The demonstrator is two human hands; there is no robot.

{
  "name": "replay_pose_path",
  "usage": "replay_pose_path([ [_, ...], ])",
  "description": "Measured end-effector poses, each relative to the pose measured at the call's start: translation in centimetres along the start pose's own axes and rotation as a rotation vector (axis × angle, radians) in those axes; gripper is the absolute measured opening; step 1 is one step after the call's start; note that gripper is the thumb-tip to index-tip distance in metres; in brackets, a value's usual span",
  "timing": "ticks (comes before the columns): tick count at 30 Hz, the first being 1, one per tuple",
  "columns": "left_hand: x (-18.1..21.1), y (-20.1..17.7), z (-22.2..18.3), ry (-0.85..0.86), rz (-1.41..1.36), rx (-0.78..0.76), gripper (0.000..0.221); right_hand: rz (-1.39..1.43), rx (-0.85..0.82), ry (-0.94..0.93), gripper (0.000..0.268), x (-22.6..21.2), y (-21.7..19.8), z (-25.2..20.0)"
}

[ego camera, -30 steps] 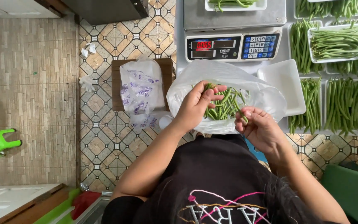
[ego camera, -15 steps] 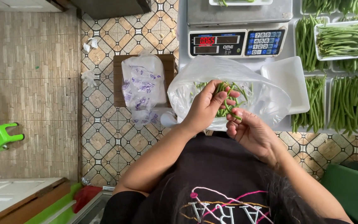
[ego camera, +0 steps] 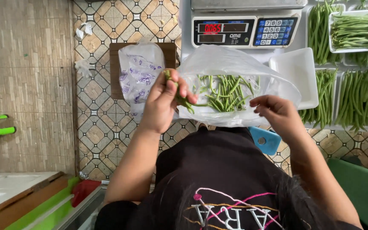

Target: Sorting and weighing green beans by transferring them from a crate into a plastic bag on a digital scale.

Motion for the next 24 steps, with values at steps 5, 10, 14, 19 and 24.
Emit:
replay_pose_path([
  [5, 0.3, -1.6, -2.4, 0.026, -0.136, -0.014, 0.015, -0.527, -0.089, 0.031, 0.029, 10.4, 3.7, 6.8],
  [10, 0.5, -2.2, -3.2, 0.025, -0.187, 0.013, 0.019, -1.376, -0.512, 0.049, 0.042, 14.4, 12.9, 5.2],
  [14, 0.5, -2.3, -3.6, 0.019, -0.205, 0.032, 0.018, -1.335, -0.647, 0.117, 0.039, 18.4, 13.9, 5.3],
  [19, 0.0, -2.4, -3.9, -0.028, -0.211, 0.059, 0.017, -1.31, -0.221, -0.193, 0.026, 16.7, 10.7, 10.0],
  [24, -0.1, -1.8, -3.7, -0.033, -0.187, 0.052, 0.017, -1.436, -0.383, -0.229, 0.068, 14.2, 13.1, 11.8],
])
Point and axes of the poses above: each hand's wrist, its own z-axis towards the middle knuckle, its own y-axis out of the palm, x = y × z, the point moved 10 cm from there along z, towards the middle knuckle, and after that the axes turned 5 degrees about -x, right-handed, at the moved point
